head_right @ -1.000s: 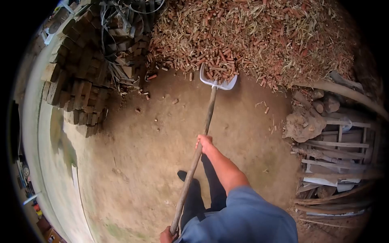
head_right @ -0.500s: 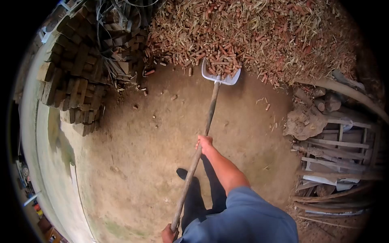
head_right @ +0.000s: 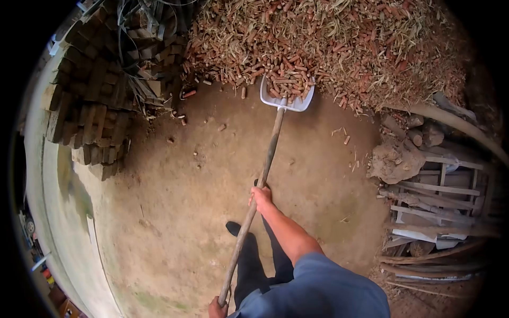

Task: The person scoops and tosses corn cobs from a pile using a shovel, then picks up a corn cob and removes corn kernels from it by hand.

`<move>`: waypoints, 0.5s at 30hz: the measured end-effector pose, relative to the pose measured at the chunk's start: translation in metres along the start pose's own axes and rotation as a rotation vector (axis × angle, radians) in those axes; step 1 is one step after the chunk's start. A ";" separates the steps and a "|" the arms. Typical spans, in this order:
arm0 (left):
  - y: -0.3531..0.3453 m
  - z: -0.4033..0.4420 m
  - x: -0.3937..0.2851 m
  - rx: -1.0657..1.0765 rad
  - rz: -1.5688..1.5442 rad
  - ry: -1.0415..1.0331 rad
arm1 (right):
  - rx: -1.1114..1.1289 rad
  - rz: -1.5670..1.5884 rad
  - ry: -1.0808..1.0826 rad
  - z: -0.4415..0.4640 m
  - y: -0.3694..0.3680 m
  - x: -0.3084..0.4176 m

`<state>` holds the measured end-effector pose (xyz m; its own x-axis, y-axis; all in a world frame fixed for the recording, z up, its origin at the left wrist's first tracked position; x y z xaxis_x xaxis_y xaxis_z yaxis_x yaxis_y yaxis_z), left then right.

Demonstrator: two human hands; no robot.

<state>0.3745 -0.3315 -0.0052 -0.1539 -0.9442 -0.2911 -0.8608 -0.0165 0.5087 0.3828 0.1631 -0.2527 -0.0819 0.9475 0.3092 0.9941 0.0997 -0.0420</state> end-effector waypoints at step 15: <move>0.029 -0.007 0.029 -0.081 0.127 0.005 | 0.043 0.117 0.038 -0.037 -0.007 -0.042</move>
<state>0.3484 -0.3615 0.0068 -0.2570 -0.9419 -0.2162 -0.7926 0.0775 0.6047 0.3821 0.1111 -0.2306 0.0379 0.9413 0.3354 0.9928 0.0028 -0.1200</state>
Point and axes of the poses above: each hand's wrist, its own z-axis towards the middle knuckle, its own y-axis out of the back of the hand, x = y × z, the point moved 7 cm from there along z, towards the middle knuckle, and after that the axes turned 2 degrees about -y, right-handed, at the moved point
